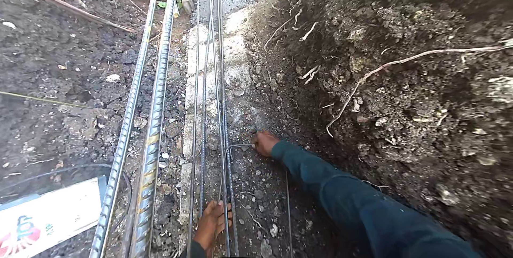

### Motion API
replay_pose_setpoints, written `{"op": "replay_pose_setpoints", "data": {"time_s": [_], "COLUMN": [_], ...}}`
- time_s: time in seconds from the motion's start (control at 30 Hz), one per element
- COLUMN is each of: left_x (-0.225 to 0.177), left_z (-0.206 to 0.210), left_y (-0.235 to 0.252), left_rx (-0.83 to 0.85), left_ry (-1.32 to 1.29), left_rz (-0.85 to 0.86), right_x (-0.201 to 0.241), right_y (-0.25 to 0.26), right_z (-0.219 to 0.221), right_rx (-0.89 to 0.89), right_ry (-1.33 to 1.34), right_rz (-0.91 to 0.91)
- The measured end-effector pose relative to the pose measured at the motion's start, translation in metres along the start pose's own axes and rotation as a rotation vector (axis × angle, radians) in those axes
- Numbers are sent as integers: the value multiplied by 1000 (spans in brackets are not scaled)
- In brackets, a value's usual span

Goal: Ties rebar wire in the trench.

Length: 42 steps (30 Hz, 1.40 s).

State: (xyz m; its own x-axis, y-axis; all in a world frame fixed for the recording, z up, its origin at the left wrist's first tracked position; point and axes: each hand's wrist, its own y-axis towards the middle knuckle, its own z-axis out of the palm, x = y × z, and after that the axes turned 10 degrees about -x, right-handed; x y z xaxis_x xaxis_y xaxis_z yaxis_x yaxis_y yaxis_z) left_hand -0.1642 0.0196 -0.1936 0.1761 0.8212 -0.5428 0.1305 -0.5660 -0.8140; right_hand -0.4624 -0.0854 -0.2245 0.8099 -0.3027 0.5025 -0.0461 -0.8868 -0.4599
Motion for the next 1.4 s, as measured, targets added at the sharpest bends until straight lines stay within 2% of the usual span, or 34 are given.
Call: {"op": "replay_pose_setpoints", "data": {"time_s": [0.17,0.27,0.37,0.5,0.57,0.67,0.8,0.9,1.03,1.17,1.23,1.33,1.4], "left_x": [-4,-7,-7,-1,5,10,13,19,25,22,24,28,29], "left_z": [1,-1,-5,-2,-3,-7,-23,-28,-23,-20,-25,-30,-30], "left_y": [-7,-22,-26,-17,-11,-9,-3,4,6,0,1,3,-1], "left_rx": [-12,-54,-110,-73,-85,-231,-381,-414,-453,-545,-566,-554,-565], "left_ry": [-12,-16,-39,-45,-9,76,143,169,191,353,388,366,386], "left_rz": [2,18,23,12,37,130,159,158,148,209,214,205,176], "right_x": [20,43,42,37,36,33,33,34,35,34,32,24,26], "right_y": [-8,0,22,16,11,3,-14,-17,-4,1,-2,-14,-23], "right_z": [-15,-7,0,-3,4,6,8,15,0,-1,0,-6,-2], "right_rx": [77,80,67,78,22,-25,-71,-44,-51,-22,51,159,127], "right_ry": [-18,81,258,274,231,147,-25,-65,102,264,447,946,1078], "right_rz": [-9,-66,-83,-46,-60,-124,-49,-44,-59,7,135,409,540]}}
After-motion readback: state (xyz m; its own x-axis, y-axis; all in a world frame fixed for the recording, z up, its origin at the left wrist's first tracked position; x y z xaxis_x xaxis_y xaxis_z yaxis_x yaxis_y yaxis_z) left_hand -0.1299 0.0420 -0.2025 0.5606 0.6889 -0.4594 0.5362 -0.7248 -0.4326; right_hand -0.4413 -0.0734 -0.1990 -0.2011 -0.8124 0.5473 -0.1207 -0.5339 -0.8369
